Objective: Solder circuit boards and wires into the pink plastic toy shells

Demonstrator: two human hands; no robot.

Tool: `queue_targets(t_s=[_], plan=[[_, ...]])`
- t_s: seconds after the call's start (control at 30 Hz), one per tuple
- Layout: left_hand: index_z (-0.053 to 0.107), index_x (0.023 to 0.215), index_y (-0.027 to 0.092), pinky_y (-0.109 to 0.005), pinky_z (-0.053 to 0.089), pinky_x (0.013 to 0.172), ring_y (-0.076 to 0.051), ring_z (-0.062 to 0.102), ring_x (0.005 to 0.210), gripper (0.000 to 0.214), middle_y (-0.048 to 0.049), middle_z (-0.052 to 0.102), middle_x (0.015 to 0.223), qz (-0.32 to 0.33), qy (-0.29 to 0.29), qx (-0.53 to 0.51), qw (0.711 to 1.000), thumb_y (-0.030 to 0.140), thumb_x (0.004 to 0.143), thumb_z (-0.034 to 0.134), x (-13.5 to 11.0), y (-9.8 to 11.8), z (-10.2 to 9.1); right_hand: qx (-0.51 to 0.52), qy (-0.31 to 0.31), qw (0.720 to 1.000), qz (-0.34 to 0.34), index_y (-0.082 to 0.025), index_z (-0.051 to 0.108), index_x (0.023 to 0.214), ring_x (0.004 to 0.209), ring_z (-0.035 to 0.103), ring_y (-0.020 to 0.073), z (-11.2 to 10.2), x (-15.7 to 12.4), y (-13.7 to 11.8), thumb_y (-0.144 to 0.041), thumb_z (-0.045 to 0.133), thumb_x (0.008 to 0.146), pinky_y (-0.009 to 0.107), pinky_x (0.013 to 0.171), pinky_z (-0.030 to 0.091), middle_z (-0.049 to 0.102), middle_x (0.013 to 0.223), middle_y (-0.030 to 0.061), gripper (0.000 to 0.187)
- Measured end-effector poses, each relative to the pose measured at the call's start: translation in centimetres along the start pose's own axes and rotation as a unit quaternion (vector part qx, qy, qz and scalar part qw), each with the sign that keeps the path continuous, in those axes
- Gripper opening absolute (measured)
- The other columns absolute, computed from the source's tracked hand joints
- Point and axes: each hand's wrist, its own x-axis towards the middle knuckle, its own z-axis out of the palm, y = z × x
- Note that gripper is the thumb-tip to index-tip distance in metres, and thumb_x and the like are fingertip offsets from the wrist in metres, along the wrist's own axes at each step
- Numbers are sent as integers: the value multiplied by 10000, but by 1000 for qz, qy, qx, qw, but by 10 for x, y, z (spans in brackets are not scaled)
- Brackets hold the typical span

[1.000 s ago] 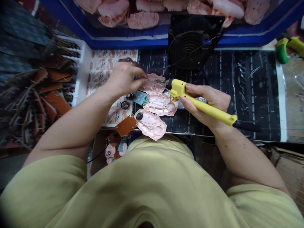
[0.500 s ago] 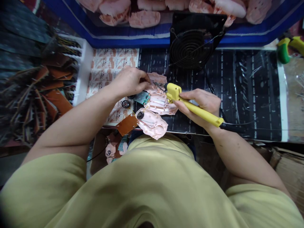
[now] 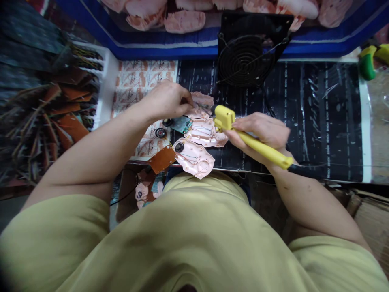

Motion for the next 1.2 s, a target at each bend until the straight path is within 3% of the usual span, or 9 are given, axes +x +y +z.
queue_targets(t_s=[0.1, 0.33, 0.43, 0.57, 0.73, 0.87, 0.97, 1.07, 1.2], plan=[[832, 995, 222, -418, 495, 1007, -347, 689, 1138, 265, -90, 790, 990, -3, -2, -10, 1000, 282, 792, 672, 0, 0, 0, -31, 63, 997, 10, -329, 754, 1041, 728, 765, 204, -9, -4, 0, -223, 844, 810, 339, 601, 614, 797, 878, -9, 270], [832, 1038, 246, -389, 514, 993, -318, 700, 1121, 318, -65, 805, 974, 13, 5, -6, 1000, 253, 785, 641, 0, -2, 0, -98, 28, 989, 110, -381, 693, 1289, 843, 790, 243, -18, -23, -7, -372, 845, 826, 394, 740, 675, 794, 1122, -25, 488], [832, 1045, 245, -389, 512, 1000, -318, 699, 1129, 326, -60, 806, 982, 15, 5, -1, 1000, 245, 786, 634, 0, 0, 1, -119, 55, 988, 84, -406, 651, 1377, 834, 792, 240, -19, -26, -13, -476, 800, 863, 373, 710, 668, 784, 1184, -13, 540], [832, 1054, 234, -416, 501, 1014, -339, 694, 1145, 339, -74, 803, 1003, 6, -8, 10, 1000, 243, 791, 618, -5, 5, -2, -149, 56, 986, 39, -374, 629, 1428, 718, 776, 231, -25, -31, -25, -673, 607, 934, 350, 601, 620, 812, 923, 9, 577], [802, 1179, 255, -472, 447, 1103, -354, 633, 1244, 406, -88, 773, 1176, -4, 41, 13, 999, 367, 891, 540, -16, 7, -14, -146, -13, 989, 28, -392, 654, 1367, 529, 693, 155, -30, -39, -38, -436, 695, 960, 283, 536, 572, 772, 732, -67, 411], [710, 1343, 268, -418, 375, 1186, -324, 531, 1394, 508, -57, 696, 1367, 43, 34, -20, 998, 491, 915, 551, -8, -1, -4, -95, -88, 992, 0, -309, 677, 1149, 834, 784, 225, -9, -46, -41, -389, 764, 907, 357, 739, 643, 808, 1016, 4, 269], [632, 1433, 220, -368, 397, 1154, -318, 530, 1409, 615, -96, 633, 1446, 75, 0, -29, 997, 514, 894, 582, 2, -7, 14, -70, -132, 989, 13, -270, 598, 1165, 1133, 727, 346, 20, -53, -44, -623, 842, 753, 556, 993, 592, 746, 1249, 124, 595], [556, 1499, 203, -349, 421, 1113, -312, 574, 1352, 683, -122, 636, 1425, 75, -9, -21, 997, 521, 895, 579, 0, -11, 25, -92, -164, 982, 32, -261, 568, 1204, 1182, 678, 387, 43, -61, -46, -678, 850, 705, 638, 1081, 500, 737, 1196, 144, 708], [597, 1426, 130, -355, 446, 1056, -315, 625, 1227, 672, -154, 679, 1302, 89, -26, -12, 996, 504, 868, 604, -20, -19, 22, -110, -178, 978, 16, -230, 553, 1250, 1117, 682, 345, 56, -65, -49, -594, 754, 851, 561, 1019, 527, 721, 1153, 133, 577]])
